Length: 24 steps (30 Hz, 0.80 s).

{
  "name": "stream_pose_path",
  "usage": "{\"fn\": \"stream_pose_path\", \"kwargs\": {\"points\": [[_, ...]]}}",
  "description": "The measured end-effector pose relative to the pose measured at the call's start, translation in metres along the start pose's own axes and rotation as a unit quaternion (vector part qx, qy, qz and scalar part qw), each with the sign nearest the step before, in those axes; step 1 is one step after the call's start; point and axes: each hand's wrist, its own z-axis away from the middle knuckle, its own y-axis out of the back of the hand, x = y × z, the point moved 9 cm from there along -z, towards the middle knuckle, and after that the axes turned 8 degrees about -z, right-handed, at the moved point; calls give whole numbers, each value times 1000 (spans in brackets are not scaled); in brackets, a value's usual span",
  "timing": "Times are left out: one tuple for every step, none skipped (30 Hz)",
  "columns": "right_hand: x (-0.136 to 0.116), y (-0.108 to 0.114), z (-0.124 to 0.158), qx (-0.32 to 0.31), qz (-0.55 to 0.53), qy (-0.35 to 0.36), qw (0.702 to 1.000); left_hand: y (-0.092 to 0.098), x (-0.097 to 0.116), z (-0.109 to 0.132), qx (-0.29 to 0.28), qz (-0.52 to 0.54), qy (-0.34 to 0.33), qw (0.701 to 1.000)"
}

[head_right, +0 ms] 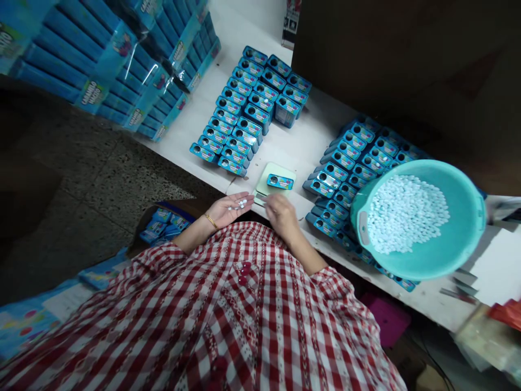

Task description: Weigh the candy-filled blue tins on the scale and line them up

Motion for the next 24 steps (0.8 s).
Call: {"fn": "stream_pose_path", "kwargs": {"points": [[-7,-18,3,-48,7,8,999,-4,-6,0,-14,-4,9,1000],[-13,-34,5,-88,22,13,996,-7,-11,0,-24,-7,16,1000],[-16,-46,7,-118,40,14,992,-10,-15,0,-32,-8,20,999],[-17,-54,9,-139,56,14,989,-12,-17,0,-36,-8,23,999],[-16,-59,9,-151,68,14,986,-14,-19,0,-40,-8,25,999],[-15,-61,9,-157,72,14,985,-16,-21,-1,-43,-7,29,999],[-13,-60,8,-161,71,15,984,-19,-22,-1,-47,-7,33,998],[-11,-58,7,-162,69,13,984,-23,-22,-2,-53,-7,37,998],[-7,-55,5,-160,71,9,984,-26,-21,-3,-58,-6,39,998],[-4,-51,3,-157,75,1,985,-30,-20,-4,-62,-4,38,997],[-1,-46,1,-153,79,-8,985,-34,-19,-6,-63,-2,37,997],[2,-42,-1,-146,81,-15,986,-37,-17,-8,-64,1,34,997],[3,-36,-4,-135,75,-20,988,-41,-15,-10,-64,2,30,997],[4,-30,-7,-118,59,-22,991,-43,-13,-13,-65,1,25,998],[5,-23,-11,-96,37,-22,994,-46,-10,-15,-65,-1,19,998],[6,-15,-16,-70,14,-22,997,-47,-6,-17,-65,-3,12,998],[9,-7,-20,-42,-4,-23,999,-48,-3,-19,-64,-5,4,998],[12,1,-25,-16,-13,-25,999,-48,1,-20,-61,-7,-3,998],[16,7,-30,5,-12,-28,1000,-47,4,-21,-56,-9,-8,998],[21,12,-35,21,-3,-33,999,-45,7,-22,-52,-11,-12,999],[26,16,-39,33,9,-39,999,-43,9,-22,-46,-12,-14,999],[31,19,-43,40,21,-45,998,-40,11,-22,-38,-13,-16,999],[35,21,-46,45,30,-52,997,-37,12,-22,-30,-14,-16,999],[39,22,-49,48,34,-58,997,-33,12,-21,-22,-13,-16,1000]]}}
